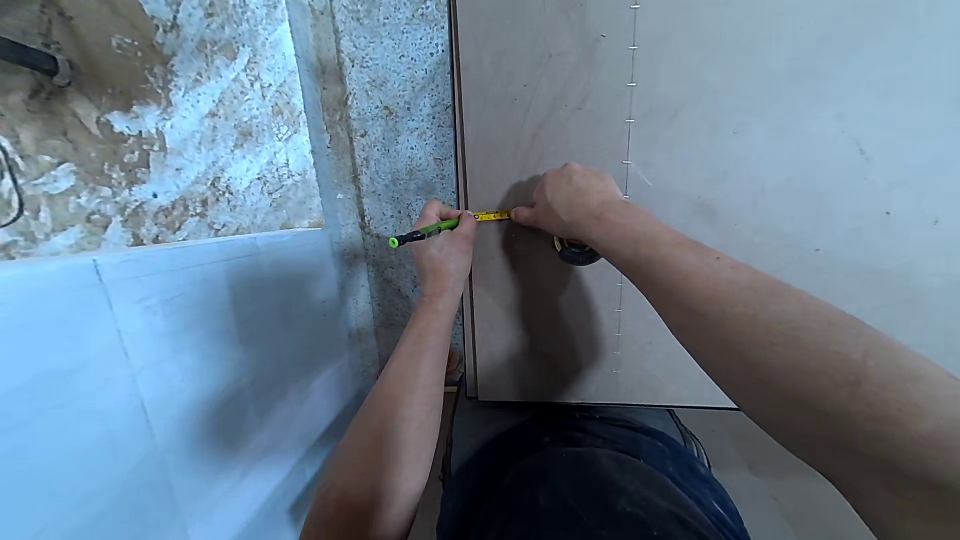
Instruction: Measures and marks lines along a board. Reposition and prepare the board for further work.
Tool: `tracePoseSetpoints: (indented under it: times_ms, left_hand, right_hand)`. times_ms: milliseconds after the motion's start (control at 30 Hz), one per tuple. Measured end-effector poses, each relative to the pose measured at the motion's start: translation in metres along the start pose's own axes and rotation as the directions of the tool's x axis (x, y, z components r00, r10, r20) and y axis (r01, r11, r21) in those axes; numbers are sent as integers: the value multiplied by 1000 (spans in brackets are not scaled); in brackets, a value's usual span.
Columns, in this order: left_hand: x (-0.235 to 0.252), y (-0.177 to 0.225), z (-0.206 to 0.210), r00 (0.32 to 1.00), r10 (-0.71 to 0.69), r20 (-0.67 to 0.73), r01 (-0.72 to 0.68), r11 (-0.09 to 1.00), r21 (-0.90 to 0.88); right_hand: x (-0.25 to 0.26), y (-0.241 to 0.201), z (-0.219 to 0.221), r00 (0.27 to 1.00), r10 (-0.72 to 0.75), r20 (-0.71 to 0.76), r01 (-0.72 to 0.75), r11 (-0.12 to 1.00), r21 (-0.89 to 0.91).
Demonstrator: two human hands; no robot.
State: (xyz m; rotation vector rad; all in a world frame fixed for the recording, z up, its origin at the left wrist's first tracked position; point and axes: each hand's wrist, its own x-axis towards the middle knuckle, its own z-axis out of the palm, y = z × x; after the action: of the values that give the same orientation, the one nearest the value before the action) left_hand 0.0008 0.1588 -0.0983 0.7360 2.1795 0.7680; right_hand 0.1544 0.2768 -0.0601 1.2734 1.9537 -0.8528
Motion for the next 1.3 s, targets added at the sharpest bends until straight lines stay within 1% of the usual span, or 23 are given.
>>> tracePoseSetpoints:
  times_ms: [100, 167, 267, 367, 467, 533, 700, 867, 1000, 1200, 1300]
  left_hand:
    - [-13, -5, 0, 999, -22, -45, 18, 996, -93]
    - [-27, -12, -2, 995, -47, -92, 26, 977, -212]
    - [-54, -24, -2, 982, -134, -131, 82, 935, -344]
    - [-75, -38, 0, 975, -167, -148, 95, 910, -403]
    - [-80, -41, 5, 969, -166, -185, 71, 897, -436]
    - [-78, -37, 8, 964, -171, -204, 65, 894, -442]
    - [-67, -29, 12, 958, -185, -217, 89, 917, -389]
    - [-63, -28, 8, 967, -186, -174, 135, 954, -268]
    - [-62, -27, 6, 963, -214, -163, 164, 948, -274]
    - [-62, -29, 6, 974, -162, -158, 120, 961, -248]
    - [-59, -29, 6, 973, -173, -151, 134, 963, -234]
  right_hand:
    - [-2, 1, 5, 999, -41, 2, 41, 999, -30]
    - [-6, 1, 11, 998, -64, 15, 65, 997, -45]
    - [-13, 0, 19, 995, -89, 36, 91, 994, -63]
    - [-16, 0, 27, 992, -118, 40, 121, 989, -80]
    - [-16, -1, 28, 993, -112, 43, 115, 989, -89]
    - [-16, -1, 28, 994, -104, 44, 108, 989, -100]
    - [-16, -3, 31, 993, -109, 38, 113, 985, -132]
    - [-22, -3, 39, 996, -80, 26, 82, 991, -108]
    - [-24, -3, 46, 996, -93, -9, 91, 989, -113]
    - [-27, -5, 47, 996, -87, -9, 85, 989, -124]
    - [-28, -5, 48, 996, -91, -21, 87, 988, -124]
